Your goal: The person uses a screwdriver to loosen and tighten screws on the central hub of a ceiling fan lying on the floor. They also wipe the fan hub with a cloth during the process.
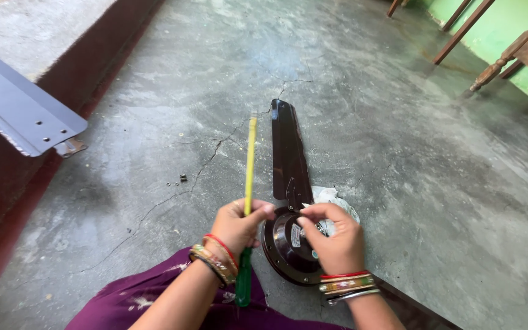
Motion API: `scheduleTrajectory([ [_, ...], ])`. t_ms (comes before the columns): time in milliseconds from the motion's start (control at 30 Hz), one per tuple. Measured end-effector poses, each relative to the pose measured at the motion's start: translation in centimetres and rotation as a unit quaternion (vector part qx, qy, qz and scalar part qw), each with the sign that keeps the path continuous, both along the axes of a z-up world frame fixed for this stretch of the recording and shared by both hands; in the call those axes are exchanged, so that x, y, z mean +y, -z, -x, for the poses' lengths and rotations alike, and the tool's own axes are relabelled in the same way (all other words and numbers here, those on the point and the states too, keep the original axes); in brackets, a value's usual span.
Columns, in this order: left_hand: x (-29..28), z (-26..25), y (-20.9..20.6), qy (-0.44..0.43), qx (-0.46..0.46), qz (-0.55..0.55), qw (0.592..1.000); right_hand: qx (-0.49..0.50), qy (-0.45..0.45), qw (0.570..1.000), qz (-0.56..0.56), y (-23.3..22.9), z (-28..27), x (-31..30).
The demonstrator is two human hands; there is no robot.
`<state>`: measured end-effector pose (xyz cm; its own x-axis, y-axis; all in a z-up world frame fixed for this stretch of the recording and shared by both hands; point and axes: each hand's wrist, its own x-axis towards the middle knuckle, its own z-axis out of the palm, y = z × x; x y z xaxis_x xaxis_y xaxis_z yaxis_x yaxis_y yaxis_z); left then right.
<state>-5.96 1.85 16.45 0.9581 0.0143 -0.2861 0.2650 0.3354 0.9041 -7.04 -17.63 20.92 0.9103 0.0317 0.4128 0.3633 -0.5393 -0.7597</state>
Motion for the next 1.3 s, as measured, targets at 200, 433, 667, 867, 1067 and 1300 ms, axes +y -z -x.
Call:
scheduleTrajectory([
  [200, 2.5, -2.2, 1.5, -0.068, 0.06, -0.012, 0.996, 0.169, 0.031, 0.943, -0.285, 5.3, -4.9, -6.3],
  [433, 2.6, -5.9, 3.2, -0.074, 0.13, -0.108, 0.983, 0.335, 0.05, 0.784, -0.519, 12.3, -13.4, -12.8],
  [667, 1.9, -6.0, 4.9, -0.058, 0.169, -0.104, 0.978, 0.222, 0.056, 0.939, 0.258, 17.6, -19.6, -15.0],
  [867, 1.3, -5.9, 8.8, -0.045, 0.212, -0.085, 0.973, 0.162, 0.145, 0.927, 0.306, 15.1, -20.3, -12.8],
  [1067, -0.5, -6.9, 14.5, -0.011, 0.257, -0.103, 0.961, 0.035, -0.045, 0.966, 0.251, 8.8, -18.3, -6.6],
  [1300, -2.1, -6.5, 17.5, 0.029, 0.249, -0.055, 0.966, 0.116, -0.257, 0.831, 0.479, 7.4, -15.4, 1.6],
])
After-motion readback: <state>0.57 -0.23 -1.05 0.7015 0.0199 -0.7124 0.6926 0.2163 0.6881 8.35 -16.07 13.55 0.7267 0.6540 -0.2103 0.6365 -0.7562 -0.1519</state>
